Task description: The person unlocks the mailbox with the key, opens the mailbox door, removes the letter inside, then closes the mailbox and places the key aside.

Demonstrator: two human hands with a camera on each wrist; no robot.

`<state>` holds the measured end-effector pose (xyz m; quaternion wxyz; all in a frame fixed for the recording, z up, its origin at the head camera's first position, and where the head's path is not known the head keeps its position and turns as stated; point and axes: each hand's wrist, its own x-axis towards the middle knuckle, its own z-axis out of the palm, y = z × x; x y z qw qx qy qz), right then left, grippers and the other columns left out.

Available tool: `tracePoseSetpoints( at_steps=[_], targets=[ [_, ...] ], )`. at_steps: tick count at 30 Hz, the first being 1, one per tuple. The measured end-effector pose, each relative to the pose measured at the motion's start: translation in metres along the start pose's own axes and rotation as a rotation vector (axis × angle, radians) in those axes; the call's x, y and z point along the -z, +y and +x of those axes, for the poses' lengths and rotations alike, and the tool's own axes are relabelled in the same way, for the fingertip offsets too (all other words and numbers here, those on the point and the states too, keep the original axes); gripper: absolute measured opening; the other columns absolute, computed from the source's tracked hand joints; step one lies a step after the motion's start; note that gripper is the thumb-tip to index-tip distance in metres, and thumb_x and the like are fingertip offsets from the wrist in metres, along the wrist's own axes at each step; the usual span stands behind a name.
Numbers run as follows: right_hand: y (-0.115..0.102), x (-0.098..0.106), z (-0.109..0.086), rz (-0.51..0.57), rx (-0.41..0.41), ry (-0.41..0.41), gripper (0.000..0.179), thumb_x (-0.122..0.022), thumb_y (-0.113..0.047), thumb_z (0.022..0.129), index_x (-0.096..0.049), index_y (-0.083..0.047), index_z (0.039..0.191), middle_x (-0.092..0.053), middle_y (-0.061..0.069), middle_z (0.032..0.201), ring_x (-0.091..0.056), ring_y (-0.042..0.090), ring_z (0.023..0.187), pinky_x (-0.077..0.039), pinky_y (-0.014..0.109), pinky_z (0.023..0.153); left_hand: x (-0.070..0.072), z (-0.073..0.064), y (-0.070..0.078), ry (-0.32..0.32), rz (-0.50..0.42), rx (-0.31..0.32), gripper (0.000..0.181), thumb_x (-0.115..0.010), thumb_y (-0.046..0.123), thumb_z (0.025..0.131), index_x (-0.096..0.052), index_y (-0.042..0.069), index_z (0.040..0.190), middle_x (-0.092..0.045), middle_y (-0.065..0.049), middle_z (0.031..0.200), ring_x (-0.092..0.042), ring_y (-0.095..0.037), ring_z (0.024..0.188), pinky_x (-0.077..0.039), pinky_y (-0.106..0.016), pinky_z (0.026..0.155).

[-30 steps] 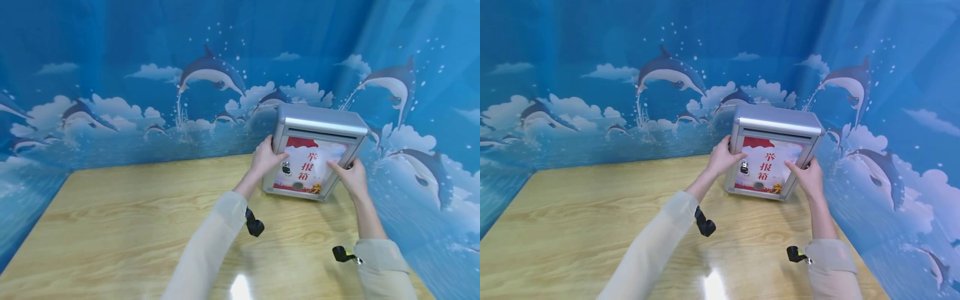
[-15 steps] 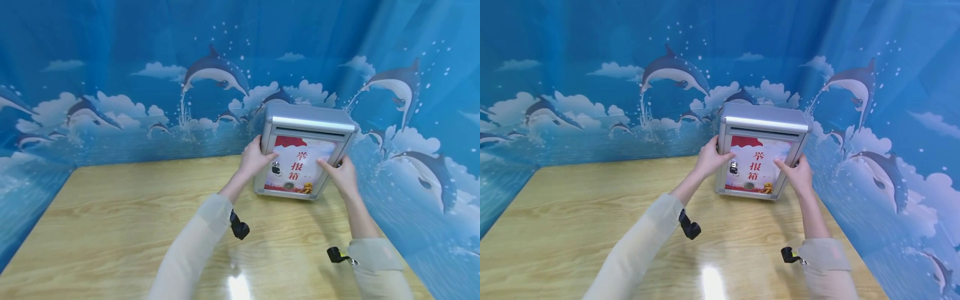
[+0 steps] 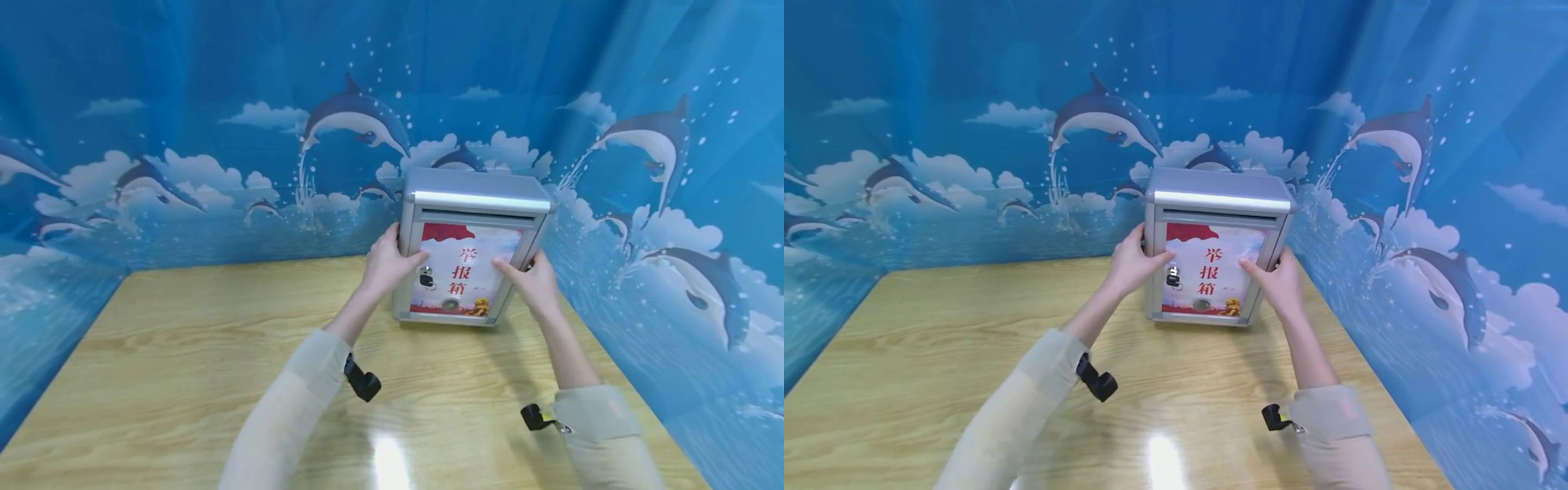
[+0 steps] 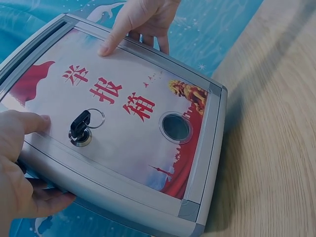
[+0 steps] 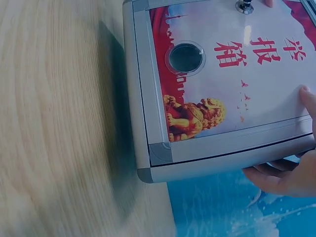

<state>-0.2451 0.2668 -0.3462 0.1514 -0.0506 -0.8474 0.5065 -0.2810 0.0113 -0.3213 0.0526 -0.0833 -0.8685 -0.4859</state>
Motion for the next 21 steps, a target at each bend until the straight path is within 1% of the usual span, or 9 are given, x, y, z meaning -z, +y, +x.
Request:
tracePoseSetpoints(
  at_steps=[5, 9, 13, 16, 21],
  targets=[
    [-0.011, -0.013, -0.002, -0.003, 0.01, -0.003, 0.075, -0.07, -0.044, 0.079, -0.038, 0.004, 0.127, -0.049, 0.023, 0.118, -0.05, 0.033, 0.104, -0.043, 0.046, 0.089, 0.015, -0.006, -0.008, 0.023, -0.007, -0.001, 0.072, -0.071, 0.037, 0.081, -0.037, 0.011, 0.138, -0.05, -0.009, 0.13, -0.051, -0.025, 0.115, -0.045, -0.042, 0.09],
    [-0.019, -0.023, -0.005, 0.016, 0.032, -0.013, 0.072, -0.072, -0.04, 0.079, -0.039, 0.004, 0.127, -0.05, 0.023, 0.118, -0.051, 0.033, 0.104, -0.043, 0.046, 0.09, 0.028, -0.012, -0.013, 0.045, 0.001, -0.014, 0.071, -0.071, 0.038, 0.08, -0.038, 0.01, 0.137, -0.052, -0.01, 0.126, -0.053, -0.025, 0.111, -0.047, -0.042, 0.087],
    [-0.026, -0.031, -0.008, 0.019, 0.031, -0.025, 0.07, -0.072, -0.038, 0.079, -0.04, 0.003, 0.127, -0.051, 0.022, 0.119, -0.051, 0.033, 0.105, -0.043, 0.045, 0.091, 0.039, -0.018, -0.017, 0.055, 0.006, -0.029, 0.073, -0.071, 0.038, 0.08, -0.037, 0.009, 0.138, -0.053, -0.011, 0.125, -0.054, -0.027, 0.109, -0.048, -0.042, 0.086],
    [-0.031, -0.037, -0.009, 0.043, 0.044, -0.042, 0.068, -0.072, -0.037, 0.079, -0.041, 0.002, 0.126, -0.051, 0.021, 0.117, -0.052, 0.032, 0.104, -0.043, 0.045, 0.09, 0.046, -0.023, -0.02, 0.071, 0.009, -0.034, 0.072, -0.071, 0.037, 0.079, -0.039, 0.007, 0.136, -0.055, -0.012, 0.122, -0.056, -0.027, 0.106, -0.049, -0.042, 0.084],
    [-0.034, -0.052, -0.013, 0.08, 0.069, -0.076, 0.067, -0.072, -0.036, 0.079, -0.041, 0.001, 0.125, -0.052, 0.02, 0.115, -0.052, 0.031, 0.101, -0.044, 0.044, 0.087, 0.058, -0.033, -0.028, 0.087, -0.001, -0.016, 0.067, -0.071, 0.034, 0.08, -0.041, 0.007, 0.133, -0.055, -0.012, 0.122, -0.056, -0.027, 0.107, -0.049, -0.042, 0.084]
  ],
)
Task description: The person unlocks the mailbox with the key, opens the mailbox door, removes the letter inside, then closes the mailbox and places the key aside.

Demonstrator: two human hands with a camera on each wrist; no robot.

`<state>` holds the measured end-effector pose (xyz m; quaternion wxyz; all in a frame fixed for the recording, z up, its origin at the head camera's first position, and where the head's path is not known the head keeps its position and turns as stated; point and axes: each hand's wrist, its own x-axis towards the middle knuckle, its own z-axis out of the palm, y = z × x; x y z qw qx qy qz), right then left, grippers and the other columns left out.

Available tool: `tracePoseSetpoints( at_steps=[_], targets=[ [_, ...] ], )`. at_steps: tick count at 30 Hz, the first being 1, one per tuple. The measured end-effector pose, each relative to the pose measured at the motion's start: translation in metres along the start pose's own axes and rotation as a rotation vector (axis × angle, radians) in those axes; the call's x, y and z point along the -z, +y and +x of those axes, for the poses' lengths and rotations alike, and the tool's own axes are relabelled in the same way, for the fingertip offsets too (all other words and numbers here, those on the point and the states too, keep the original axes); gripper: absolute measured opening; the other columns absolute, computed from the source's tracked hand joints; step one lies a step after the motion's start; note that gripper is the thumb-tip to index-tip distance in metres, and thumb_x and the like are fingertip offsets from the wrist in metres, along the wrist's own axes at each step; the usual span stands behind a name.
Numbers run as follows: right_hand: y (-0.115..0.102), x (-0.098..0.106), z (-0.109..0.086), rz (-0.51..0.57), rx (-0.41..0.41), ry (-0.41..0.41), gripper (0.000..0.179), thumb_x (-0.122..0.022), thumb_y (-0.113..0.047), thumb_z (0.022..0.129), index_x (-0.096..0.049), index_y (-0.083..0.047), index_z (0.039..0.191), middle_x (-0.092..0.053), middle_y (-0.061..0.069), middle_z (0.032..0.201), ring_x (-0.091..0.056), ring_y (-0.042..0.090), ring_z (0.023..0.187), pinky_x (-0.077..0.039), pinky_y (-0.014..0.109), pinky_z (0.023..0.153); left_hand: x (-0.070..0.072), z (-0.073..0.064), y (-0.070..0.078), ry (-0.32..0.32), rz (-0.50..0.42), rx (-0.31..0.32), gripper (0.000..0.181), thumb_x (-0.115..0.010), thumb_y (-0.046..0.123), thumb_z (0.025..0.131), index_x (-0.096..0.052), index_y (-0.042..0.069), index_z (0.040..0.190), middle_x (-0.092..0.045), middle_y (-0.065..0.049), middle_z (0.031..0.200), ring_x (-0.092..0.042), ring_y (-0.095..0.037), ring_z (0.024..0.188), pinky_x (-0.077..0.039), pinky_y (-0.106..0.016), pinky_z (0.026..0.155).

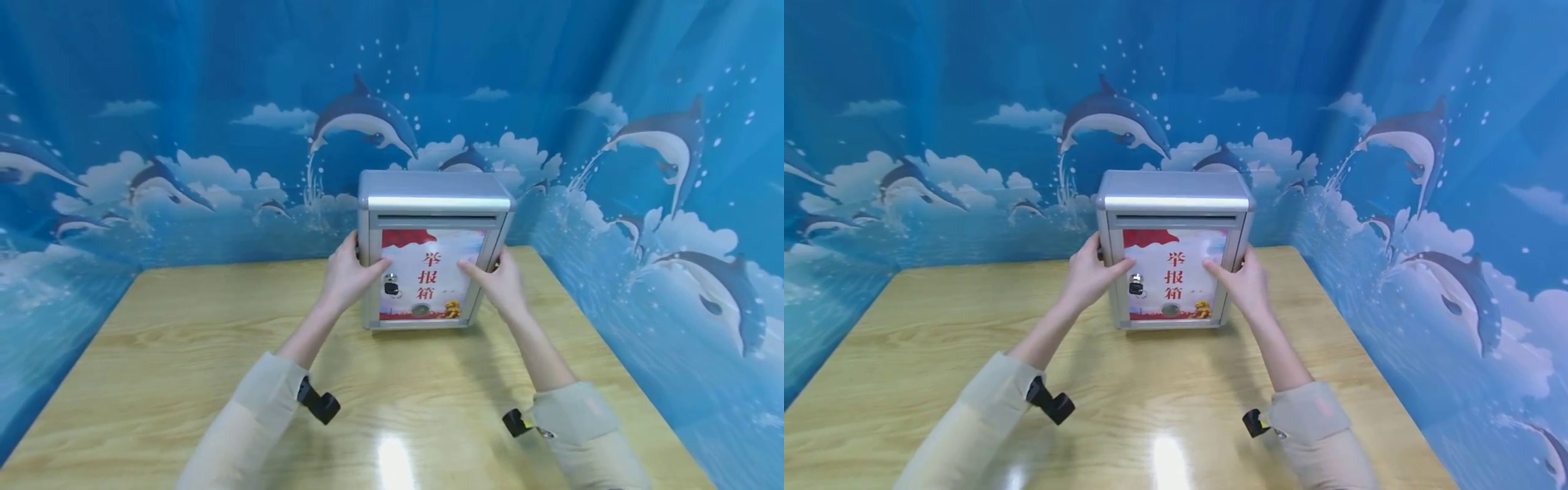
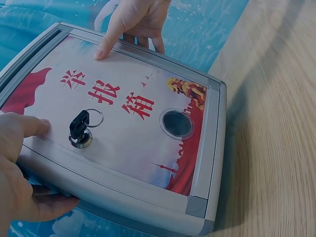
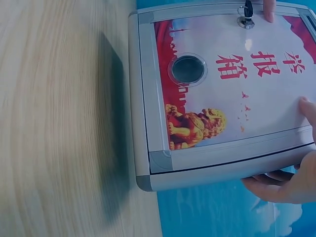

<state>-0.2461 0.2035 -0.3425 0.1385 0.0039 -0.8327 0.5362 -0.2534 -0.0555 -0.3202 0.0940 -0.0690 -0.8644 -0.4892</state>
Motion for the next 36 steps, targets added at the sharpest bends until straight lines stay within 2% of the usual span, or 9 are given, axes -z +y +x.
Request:
tracePoseSetpoints(
  at_steps=[10, 17, 26, 36],
  targets=[
    [-0.008, -0.028, 0.001, 0.012, -0.004, -0.063, 0.068, -0.072, -0.039, 0.079, -0.04, -0.001, 0.126, -0.053, 0.019, 0.113, -0.054, 0.032, 0.101, -0.045, 0.045, 0.086, 0.026, -0.011, -0.011, 0.053, 0.034, 0.013, 0.07, -0.072, 0.031, 0.08, -0.039, 0.005, 0.135, -0.054, -0.015, 0.124, -0.054, -0.03, 0.109, -0.048, -0.044, 0.086],
    [-0.01, -0.047, 0.0, 0.001, -0.013, -0.105, 0.07, -0.072, -0.041, 0.078, -0.039, -0.005, 0.129, -0.053, 0.018, 0.116, -0.055, 0.032, 0.104, -0.045, 0.045, 0.088, 0.037, -0.018, -0.027, 0.065, 0.044, 0.022, 0.066, -0.072, 0.03, 0.08, -0.04, 0.005, 0.133, -0.055, -0.015, 0.121, -0.055, -0.03, 0.107, -0.048, -0.042, 0.084],
    [-0.006, -0.065, -0.003, 0.021, -0.021, -0.121, 0.075, -0.073, -0.041, 0.077, -0.037, -0.007, 0.133, -0.052, 0.018, 0.123, -0.052, 0.034, 0.11, -0.043, 0.047, 0.091, 0.043, -0.021, -0.045, 0.066, 0.021, 0.042, 0.069, -0.072, 0.027, 0.08, -0.038, 0.004, 0.135, -0.054, -0.017, 0.122, -0.055, -0.031, 0.107, -0.05, -0.042, 0.082],
    [-0.007, -0.072, 0.0, 0.017, -0.014, -0.115, 0.074, -0.073, -0.037, 0.078, -0.037, -0.004, 0.133, -0.052, 0.02, 0.121, -0.053, 0.034, 0.108, -0.043, 0.047, 0.091, 0.045, -0.017, -0.052, 0.069, 0.011, 0.044, 0.067, -0.073, 0.026, 0.08, -0.04, 0.003, 0.134, -0.054, -0.018, 0.123, -0.055, -0.032, 0.108, -0.049, -0.042, 0.082]
  ],
)
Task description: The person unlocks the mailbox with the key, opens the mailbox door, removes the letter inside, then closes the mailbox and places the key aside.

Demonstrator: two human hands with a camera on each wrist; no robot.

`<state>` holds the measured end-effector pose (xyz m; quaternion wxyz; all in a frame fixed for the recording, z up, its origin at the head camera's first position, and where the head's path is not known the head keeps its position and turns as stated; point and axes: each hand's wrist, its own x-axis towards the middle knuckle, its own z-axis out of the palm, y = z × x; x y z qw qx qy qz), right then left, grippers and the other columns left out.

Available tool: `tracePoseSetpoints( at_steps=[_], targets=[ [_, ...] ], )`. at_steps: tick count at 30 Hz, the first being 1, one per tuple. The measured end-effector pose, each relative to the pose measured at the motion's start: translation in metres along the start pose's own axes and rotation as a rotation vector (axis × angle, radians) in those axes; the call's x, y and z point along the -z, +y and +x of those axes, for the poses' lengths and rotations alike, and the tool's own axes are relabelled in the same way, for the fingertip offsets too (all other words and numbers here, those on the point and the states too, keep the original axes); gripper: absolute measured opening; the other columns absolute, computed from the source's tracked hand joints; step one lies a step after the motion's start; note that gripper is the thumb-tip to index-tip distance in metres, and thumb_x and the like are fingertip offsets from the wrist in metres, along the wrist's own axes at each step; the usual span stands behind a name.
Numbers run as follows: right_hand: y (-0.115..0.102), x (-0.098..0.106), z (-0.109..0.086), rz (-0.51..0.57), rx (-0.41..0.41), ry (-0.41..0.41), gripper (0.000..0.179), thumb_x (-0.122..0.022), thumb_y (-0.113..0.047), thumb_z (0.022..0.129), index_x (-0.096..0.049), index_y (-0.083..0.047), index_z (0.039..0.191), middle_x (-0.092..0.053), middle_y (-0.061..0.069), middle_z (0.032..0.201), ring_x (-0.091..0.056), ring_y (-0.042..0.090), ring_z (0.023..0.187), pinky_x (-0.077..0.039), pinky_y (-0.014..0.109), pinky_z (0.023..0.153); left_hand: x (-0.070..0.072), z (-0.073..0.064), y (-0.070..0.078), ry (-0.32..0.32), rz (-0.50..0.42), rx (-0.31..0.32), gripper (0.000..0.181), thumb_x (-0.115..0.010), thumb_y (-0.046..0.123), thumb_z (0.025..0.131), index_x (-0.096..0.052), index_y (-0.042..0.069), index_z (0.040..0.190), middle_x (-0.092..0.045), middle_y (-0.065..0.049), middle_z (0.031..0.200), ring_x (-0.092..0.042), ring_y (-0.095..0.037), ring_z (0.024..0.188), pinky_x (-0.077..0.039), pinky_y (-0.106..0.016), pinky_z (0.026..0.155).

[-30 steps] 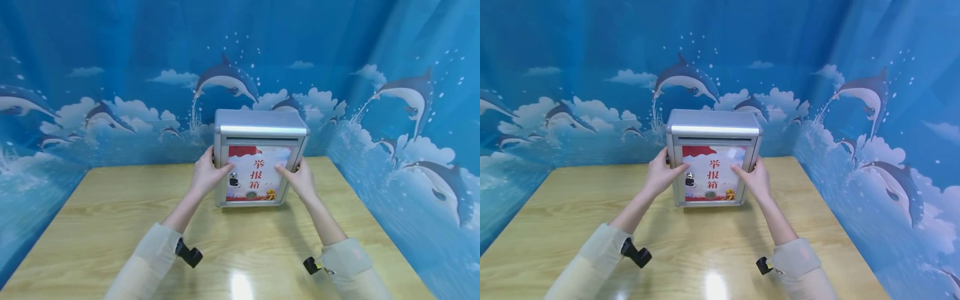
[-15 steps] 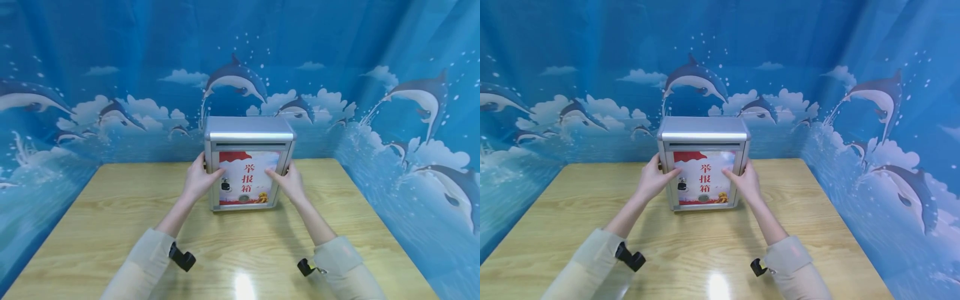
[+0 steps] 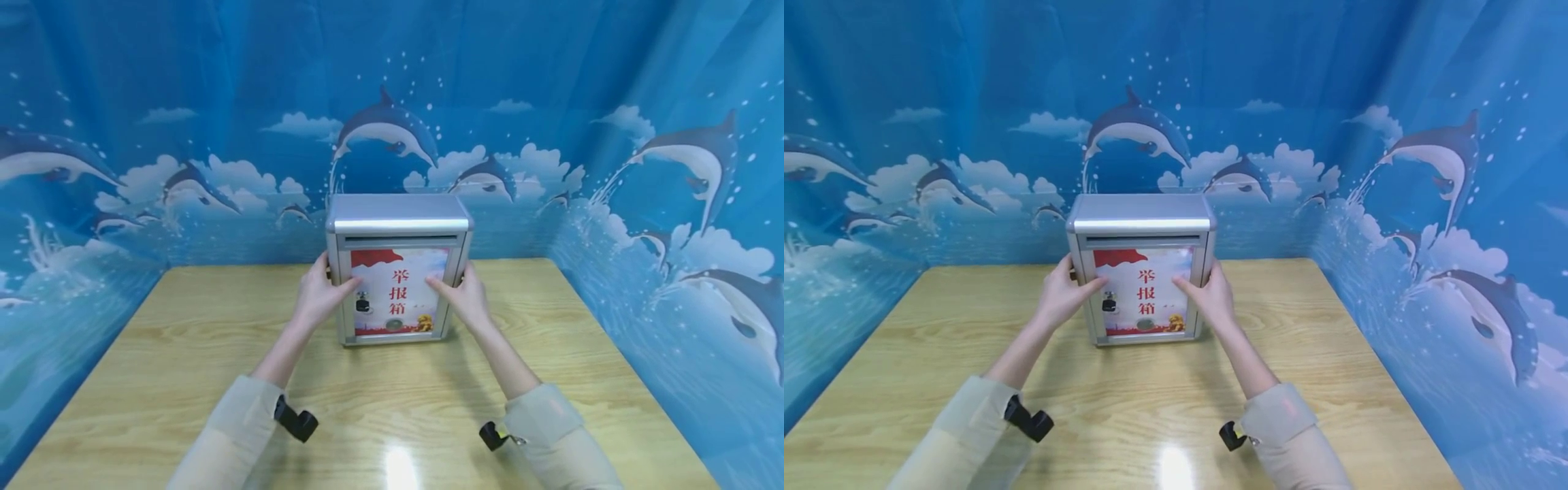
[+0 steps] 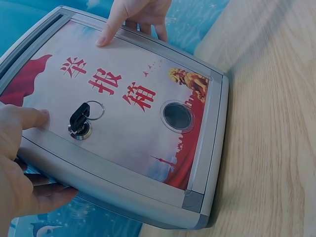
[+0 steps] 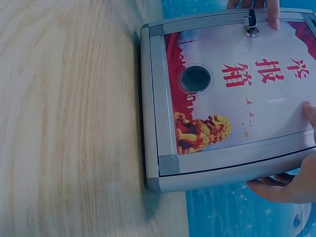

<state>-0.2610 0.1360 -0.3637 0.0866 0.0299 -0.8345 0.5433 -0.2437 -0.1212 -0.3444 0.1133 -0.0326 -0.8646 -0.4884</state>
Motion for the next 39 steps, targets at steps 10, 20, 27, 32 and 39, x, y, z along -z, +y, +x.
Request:
tracePoseSetpoints(
  at_steps=[10, 20, 27, 32, 39],
  targets=[
    [0.003, 0.001, 0.002, -0.014, -0.007, -0.005, 0.075, -0.073, -0.037, 0.078, -0.036, -0.005, 0.135, -0.051, 0.019, 0.123, -0.052, 0.035, 0.109, -0.042, 0.047, 0.092, -0.003, 0.002, -0.003, -0.009, 0.009, 0.013, 0.068, -0.073, 0.027, 0.08, -0.039, 0.003, 0.134, -0.054, -0.018, 0.123, -0.055, -0.032, 0.109, -0.049, -0.042, 0.083],
    [0.006, 0.006, 0.007, -0.039, -0.023, -0.02, 0.074, -0.072, -0.038, 0.079, -0.034, -0.006, 0.135, -0.051, 0.02, 0.123, -0.052, 0.035, 0.11, -0.042, 0.047, 0.092, -0.01, 0.007, -0.001, -0.012, 0.016, 0.02, 0.071, -0.073, 0.027, 0.08, -0.037, 0.002, 0.136, -0.053, -0.019, 0.124, -0.054, -0.033, 0.11, -0.048, -0.043, 0.086],
    [0.008, 0.007, 0.009, -0.054, 0.002, -0.034, 0.078, -0.071, -0.036, 0.08, -0.031, -0.006, 0.138, -0.049, 0.02, 0.126, -0.05, 0.036, 0.113, -0.041, 0.049, 0.093, -0.012, 0.007, -0.003, -0.007, 0.021, 0.032, 0.071, -0.073, 0.027, 0.08, -0.037, 0.002, 0.135, -0.053, -0.019, 0.123, -0.053, -0.033, 0.11, -0.046, -0.044, 0.088],
    [0.011, 0.006, 0.013, -0.081, 0.032, -0.045, 0.078, -0.069, -0.038, 0.081, -0.029, -0.006, 0.139, -0.048, 0.02, 0.126, -0.05, 0.036, 0.112, -0.041, 0.049, 0.092, -0.01, 0.008, -0.003, -0.011, 0.024, 0.026, 0.073, -0.071, 0.028, 0.081, -0.034, 0.001, 0.138, -0.051, -0.02, 0.125, -0.051, -0.034, 0.112, -0.044, -0.045, 0.089],
    [0.014, 0.007, 0.014, -0.094, 0.064, -0.04, 0.072, -0.068, -0.038, 0.082, -0.033, -0.006, 0.136, -0.051, 0.021, 0.121, -0.053, 0.036, 0.108, -0.044, 0.048, 0.088, -0.011, 0.009, -0.002, -0.019, 0.017, 0.034, 0.073, -0.071, 0.028, 0.081, -0.033, 0.003, 0.138, -0.05, -0.019, 0.127, -0.051, -0.033, 0.113, -0.044, -0.045, 0.09]
  ],
)
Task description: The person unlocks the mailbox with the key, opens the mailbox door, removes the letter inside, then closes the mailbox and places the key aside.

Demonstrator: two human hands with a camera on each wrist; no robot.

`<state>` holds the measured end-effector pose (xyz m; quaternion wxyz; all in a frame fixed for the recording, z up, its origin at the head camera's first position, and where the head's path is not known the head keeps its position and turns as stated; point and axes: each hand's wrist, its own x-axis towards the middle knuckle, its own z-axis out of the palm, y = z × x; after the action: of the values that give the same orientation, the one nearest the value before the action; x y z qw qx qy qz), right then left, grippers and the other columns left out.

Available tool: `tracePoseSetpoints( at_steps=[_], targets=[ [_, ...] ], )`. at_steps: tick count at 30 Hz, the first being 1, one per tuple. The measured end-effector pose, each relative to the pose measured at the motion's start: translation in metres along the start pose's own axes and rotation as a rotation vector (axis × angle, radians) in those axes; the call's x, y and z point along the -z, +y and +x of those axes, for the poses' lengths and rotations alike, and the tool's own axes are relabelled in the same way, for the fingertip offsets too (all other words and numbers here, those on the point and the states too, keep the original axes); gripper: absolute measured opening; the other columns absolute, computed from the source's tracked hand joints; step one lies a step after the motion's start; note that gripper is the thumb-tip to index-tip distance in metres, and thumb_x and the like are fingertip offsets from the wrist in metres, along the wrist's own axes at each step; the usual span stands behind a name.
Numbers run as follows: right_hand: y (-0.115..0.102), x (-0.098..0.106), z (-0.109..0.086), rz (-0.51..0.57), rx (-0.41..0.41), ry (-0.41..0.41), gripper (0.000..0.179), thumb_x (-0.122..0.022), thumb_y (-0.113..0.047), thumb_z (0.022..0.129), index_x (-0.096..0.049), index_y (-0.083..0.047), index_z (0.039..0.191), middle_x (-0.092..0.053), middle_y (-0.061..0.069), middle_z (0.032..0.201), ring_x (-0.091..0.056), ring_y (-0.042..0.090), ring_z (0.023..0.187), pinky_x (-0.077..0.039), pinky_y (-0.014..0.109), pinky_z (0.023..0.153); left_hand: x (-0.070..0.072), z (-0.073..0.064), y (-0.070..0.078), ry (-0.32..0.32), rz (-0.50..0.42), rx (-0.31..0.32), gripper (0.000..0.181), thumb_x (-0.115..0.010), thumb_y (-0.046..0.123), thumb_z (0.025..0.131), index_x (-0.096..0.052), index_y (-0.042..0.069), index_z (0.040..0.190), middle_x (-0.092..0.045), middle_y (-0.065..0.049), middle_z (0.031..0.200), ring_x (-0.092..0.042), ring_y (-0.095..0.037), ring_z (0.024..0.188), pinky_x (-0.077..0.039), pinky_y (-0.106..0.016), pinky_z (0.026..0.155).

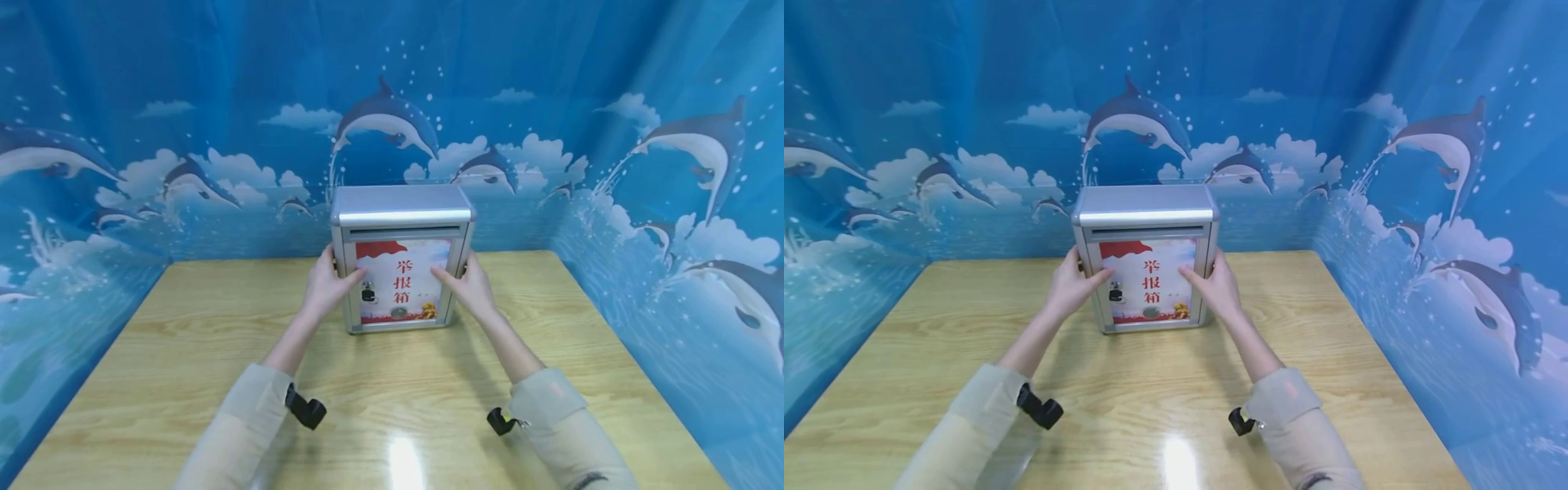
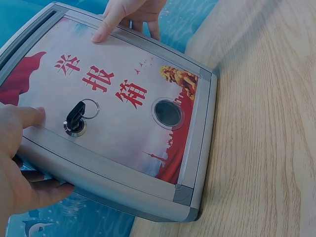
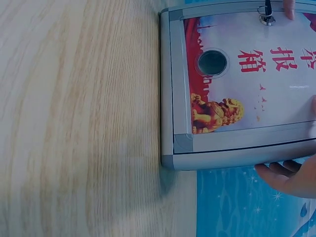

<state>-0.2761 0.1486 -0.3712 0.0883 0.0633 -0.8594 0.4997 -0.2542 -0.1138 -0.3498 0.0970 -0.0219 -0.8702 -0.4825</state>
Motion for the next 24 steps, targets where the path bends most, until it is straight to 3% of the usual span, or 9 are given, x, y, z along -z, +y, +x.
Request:
tracePoseSetpoints(
  at_steps=[7, 10, 14, 19, 21, 24],
  targets=[
    [0.006, 0.002, -0.002, 0.028, 0.086, -0.035, 0.069, -0.067, -0.028, 0.085, -0.031, -0.004, 0.139, -0.049, 0.021, 0.124, -0.05, 0.036, 0.111, -0.043, 0.048, 0.09, 0.008, 0.0, -0.001, -0.058, 0.015, -0.024, 0.08, -0.07, 0.033, 0.082, -0.026, 0.004, 0.143, -0.041, -0.019, 0.136, -0.044, -0.033, 0.121, -0.042, -0.045, 0.093],
    [0.013, 0.006, -0.008, -0.009, 0.142, -0.052, 0.07, -0.066, -0.023, 0.086, -0.028, 0.0, 0.14, -0.046, 0.022, 0.126, -0.049, 0.036, 0.111, -0.045, 0.048, 0.087, 0.016, 0.0, 0.0, -0.056, 0.037, -0.078, 0.081, -0.069, 0.034, 0.082, -0.025, 0.002, 0.144, -0.036, -0.019, 0.14, -0.039, -0.033, 0.125, -0.04, -0.046, 0.095],
    [0.02, 0.012, -0.018, -0.14, 0.213, -0.018, 0.064, -0.066, -0.022, 0.086, -0.034, 0.005, 0.135, -0.047, 0.023, 0.119, -0.049, 0.036, 0.106, -0.047, 0.048, 0.081, 0.033, 0.001, 0.008, 0.021, 0.071, -0.242, 0.071, -0.068, 0.026, 0.084, -0.033, 0.001, 0.14, -0.041, -0.02, 0.135, -0.042, -0.033, 0.121, -0.042, -0.046, 0.092],
    [0.025, 0.016, -0.024, -0.299, 0.35, 0.115, 0.033, -0.063, -0.016, 0.087, -0.051, 0.006, 0.108, -0.054, 0.017, 0.097, -0.054, 0.03, 0.086, -0.05, 0.039, 0.068, 0.053, 0.008, 0.025, 0.143, 0.176, -0.525, 0.055, -0.07, 0.017, 0.083, -0.047, -0.001, 0.13, -0.049, -0.019, 0.127, -0.045, -0.031, 0.117, -0.04, -0.044, 0.095],
    [0.025, 0.016, -0.025, -0.339, 0.403, 0.153, 0.022, -0.062, -0.013, 0.086, -0.054, 0.003, 0.099, -0.056, 0.013, 0.09, -0.055, 0.026, 0.079, -0.049, 0.035, 0.062, 0.06, 0.01, 0.033, 0.162, 0.235, -0.616, 0.05, -0.07, 0.017, 0.083, -0.052, -0.001, 0.126, -0.051, -0.019, 0.126, -0.044, -0.031, 0.118, -0.037, -0.045, 0.097],
    [0.021, 0.015, -0.027, -0.387, 0.468, 0.153, 0.013, -0.061, -0.01, 0.086, -0.058, 0.0, 0.092, -0.058, 0.008, 0.082, -0.056, 0.021, 0.072, -0.047, 0.031, 0.058, 0.067, 0.015, 0.043, 0.132, 0.318, -0.702, 0.043, -0.068, 0.017, 0.085, -0.056, 0.001, 0.122, -0.054, -0.017, 0.123, -0.045, -0.031, 0.117, -0.035, -0.046, 0.098]
  ],
)
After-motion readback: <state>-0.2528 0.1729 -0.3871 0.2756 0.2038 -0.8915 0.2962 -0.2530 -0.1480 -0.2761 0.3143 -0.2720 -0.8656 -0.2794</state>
